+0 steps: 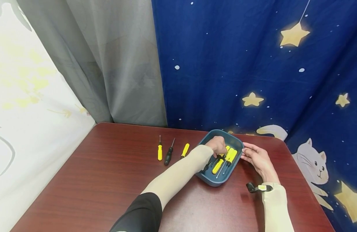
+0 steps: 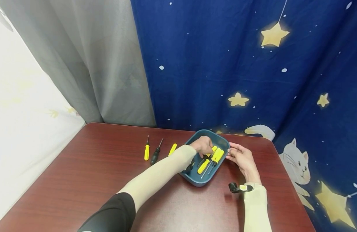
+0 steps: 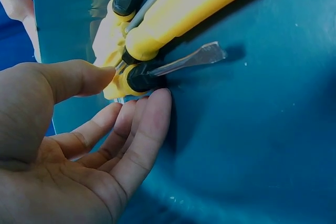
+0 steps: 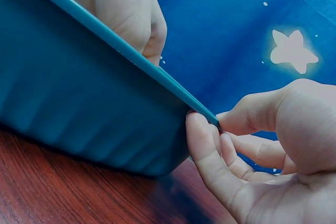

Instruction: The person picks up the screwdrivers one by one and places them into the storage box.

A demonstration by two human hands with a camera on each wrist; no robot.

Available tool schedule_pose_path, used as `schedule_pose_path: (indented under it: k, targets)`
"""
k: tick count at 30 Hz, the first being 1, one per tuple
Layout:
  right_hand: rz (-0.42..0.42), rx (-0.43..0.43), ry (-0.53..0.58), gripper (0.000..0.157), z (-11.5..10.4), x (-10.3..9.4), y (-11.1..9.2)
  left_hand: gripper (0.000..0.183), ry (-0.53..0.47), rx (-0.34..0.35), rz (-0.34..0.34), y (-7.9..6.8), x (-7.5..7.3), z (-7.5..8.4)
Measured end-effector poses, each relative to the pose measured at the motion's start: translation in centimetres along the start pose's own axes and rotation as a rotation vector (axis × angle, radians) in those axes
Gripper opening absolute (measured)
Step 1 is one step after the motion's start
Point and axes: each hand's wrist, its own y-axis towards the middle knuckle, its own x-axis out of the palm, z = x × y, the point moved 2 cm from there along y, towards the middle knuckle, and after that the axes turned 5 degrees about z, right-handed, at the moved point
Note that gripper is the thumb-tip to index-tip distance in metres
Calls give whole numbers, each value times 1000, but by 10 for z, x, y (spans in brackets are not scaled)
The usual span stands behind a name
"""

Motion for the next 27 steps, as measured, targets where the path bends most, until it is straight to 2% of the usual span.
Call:
schedule_pose_path:
  k: [10,16,20,21,23,27]
  targets:
    - [-1,-6,5,53,0,0,-1,47,45,7,36,-8,-4,3]
    - [-6,-7,9,53,0,0,-1,51,50,27,22,-9,-8,8]
    - [-6,-10,10,54,0,0,-1,28,44,77,62,-15,-12,11]
    - [-6,-11,10,54,1,0,-1,29,41,87,73,-18,-13,11]
    - [-6,-11,10,54,1,0,-1,44,38,103,93,-23,-15,12]
    - [-7,-5,3,55,1,0,-1,55,69,143,80,-27,-16,13]
